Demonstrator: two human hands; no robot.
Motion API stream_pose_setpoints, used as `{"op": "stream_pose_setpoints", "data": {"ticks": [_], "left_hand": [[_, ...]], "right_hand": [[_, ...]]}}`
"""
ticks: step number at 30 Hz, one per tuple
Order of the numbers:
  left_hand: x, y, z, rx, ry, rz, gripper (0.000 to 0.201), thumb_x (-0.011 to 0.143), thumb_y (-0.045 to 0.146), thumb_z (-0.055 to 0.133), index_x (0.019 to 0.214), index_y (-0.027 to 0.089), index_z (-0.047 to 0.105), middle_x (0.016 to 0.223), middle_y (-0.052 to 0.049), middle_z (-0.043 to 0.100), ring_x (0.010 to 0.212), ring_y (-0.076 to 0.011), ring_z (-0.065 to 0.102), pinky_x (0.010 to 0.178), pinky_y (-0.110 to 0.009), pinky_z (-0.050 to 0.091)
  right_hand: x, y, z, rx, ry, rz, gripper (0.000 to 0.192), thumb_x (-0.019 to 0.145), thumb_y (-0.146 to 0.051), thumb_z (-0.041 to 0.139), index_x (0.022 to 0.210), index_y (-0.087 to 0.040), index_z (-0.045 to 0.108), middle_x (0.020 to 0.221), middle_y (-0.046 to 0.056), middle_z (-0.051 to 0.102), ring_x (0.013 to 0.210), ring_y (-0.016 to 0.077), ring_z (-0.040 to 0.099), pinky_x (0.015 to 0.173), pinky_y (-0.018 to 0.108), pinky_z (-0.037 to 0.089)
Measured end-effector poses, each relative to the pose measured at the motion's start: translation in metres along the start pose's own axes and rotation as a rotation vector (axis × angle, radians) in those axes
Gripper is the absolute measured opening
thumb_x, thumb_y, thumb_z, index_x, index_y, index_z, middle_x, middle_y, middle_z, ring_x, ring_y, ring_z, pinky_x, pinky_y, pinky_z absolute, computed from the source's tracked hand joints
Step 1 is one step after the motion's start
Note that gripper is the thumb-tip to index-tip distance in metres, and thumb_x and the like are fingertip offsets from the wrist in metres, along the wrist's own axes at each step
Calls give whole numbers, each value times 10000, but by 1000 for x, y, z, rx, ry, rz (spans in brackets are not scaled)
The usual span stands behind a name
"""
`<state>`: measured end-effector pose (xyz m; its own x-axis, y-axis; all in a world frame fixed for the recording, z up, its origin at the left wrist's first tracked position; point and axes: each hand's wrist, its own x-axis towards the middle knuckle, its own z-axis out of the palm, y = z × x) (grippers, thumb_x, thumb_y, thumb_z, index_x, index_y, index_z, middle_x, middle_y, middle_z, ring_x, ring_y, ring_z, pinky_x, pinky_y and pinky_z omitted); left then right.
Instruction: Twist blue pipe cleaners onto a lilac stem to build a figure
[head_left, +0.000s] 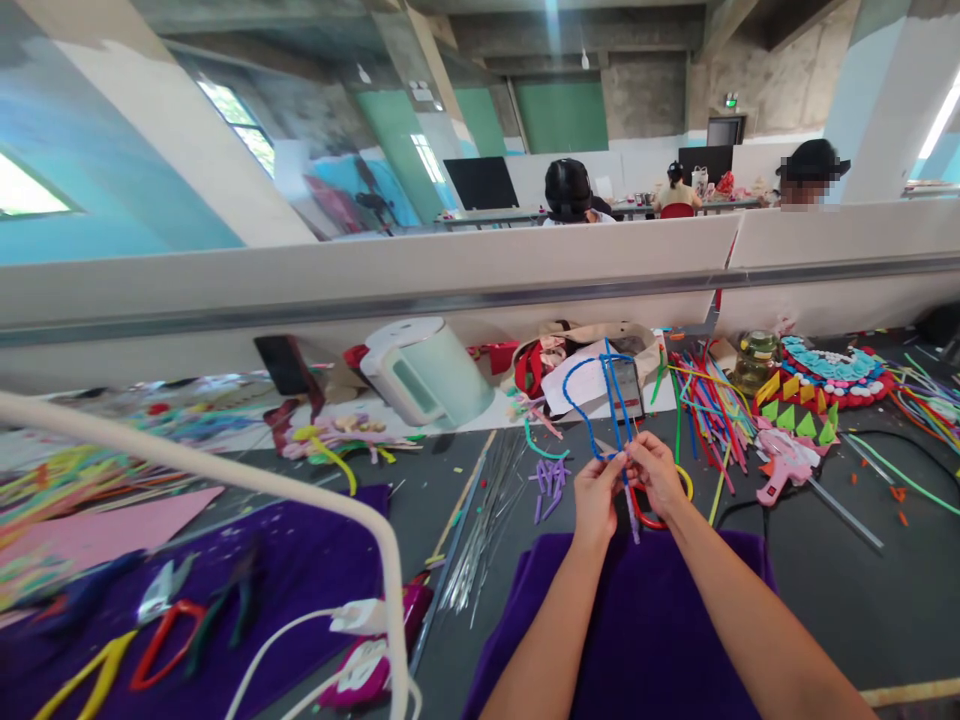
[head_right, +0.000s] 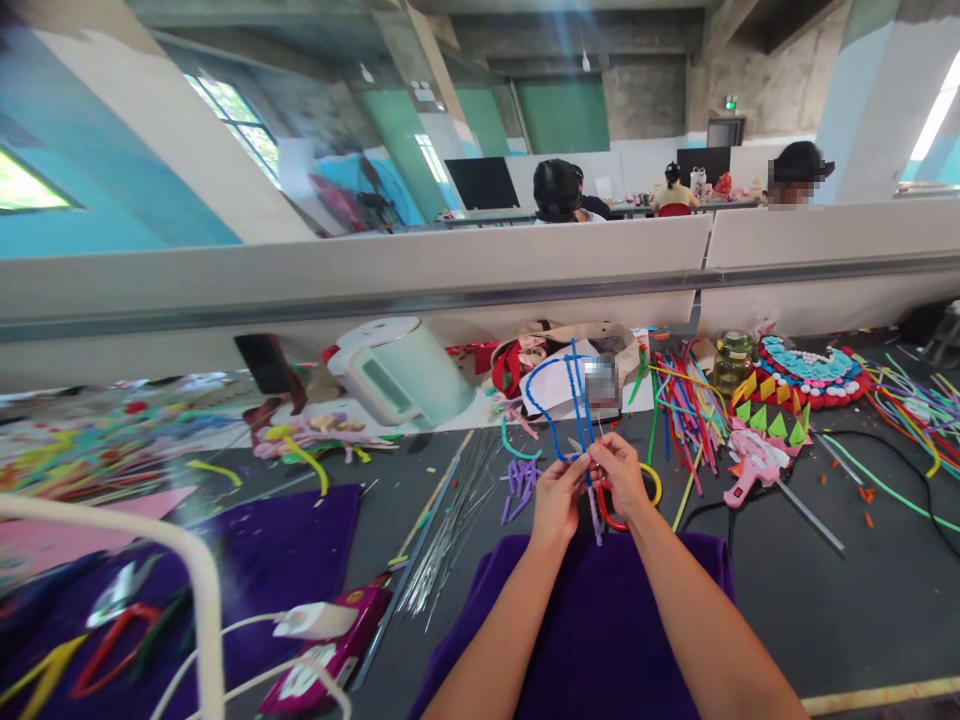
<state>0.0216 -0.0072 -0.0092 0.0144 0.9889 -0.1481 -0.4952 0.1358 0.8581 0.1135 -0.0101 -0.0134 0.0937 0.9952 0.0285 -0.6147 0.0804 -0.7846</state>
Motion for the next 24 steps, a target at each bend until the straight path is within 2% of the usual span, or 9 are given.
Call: {"op": "stream_pose_setpoints", "data": {"ticks": [5, 9, 13, 17, 20, 24], "left_hand": [[-4, -9, 3, 144, -4, 160, 207, 610, 285, 765, 673, 120, 655, 565, 19, 614, 488, -82, 530, 484, -185, 425], [-6, -11, 3, 211, 13, 220, 187, 633, 293, 743, 677, 135, 653, 585, 22, 609, 512, -97, 517, 511, -200, 419], [-5, -7, 0, 387, 14, 351, 145, 664, 286, 718, 649, 157, 652, 604, 24, 584, 572, -107, 506, 566, -197, 408], [-6, -3, -2, 602, 48, 493, 188, 687, 273, 699, 552, 180, 607, 564, 30, 478, 585, -110, 449, 572, -185, 370], [-6, -1, -3, 647, 72, 525, 234, 700, 271, 688, 515, 184, 574, 553, 32, 436, 579, -112, 427, 571, -184, 359], [-3, -3, -6, 550, 72, 492, 156, 682, 272, 705, 584, 179, 628, 585, 31, 517, 599, -106, 478, 582, -181, 376]], "right_hand": [[1, 6, -3, -186, 127, -116, 345, 674, -446, 691, 651, -200, 450, 486, -89, 471, 351, 45, 395, 303, 141, 310], [2, 9, -5, -289, 167, -182, 282, 711, -426, 641, 670, -197, 481, 506, -88, 452, 378, 51, 392, 340, 159, 333], [2, 12, -6, -399, 221, -264, 170, 750, -356, 578, 727, -188, 569, 622, -38, 537, 495, 82, 462, 438, 182, 390], [1, 14, -6, -477, 297, -362, 141, 732, -290, 588, 840, -202, 611, 821, 12, 592, 669, 123, 529, 566, 214, 435], [-1, 14, -4, -536, 331, -442, 134, 734, -261, 595, 855, -206, 593, 855, 13, 562, 697, 125, 520, 617, 227, 432], [-4, 13, -1, -557, 265, -449, 58, 769, -259, 566, 797, -207, 567, 777, -11, 521, 654, 114, 499, 595, 224, 416]]}}
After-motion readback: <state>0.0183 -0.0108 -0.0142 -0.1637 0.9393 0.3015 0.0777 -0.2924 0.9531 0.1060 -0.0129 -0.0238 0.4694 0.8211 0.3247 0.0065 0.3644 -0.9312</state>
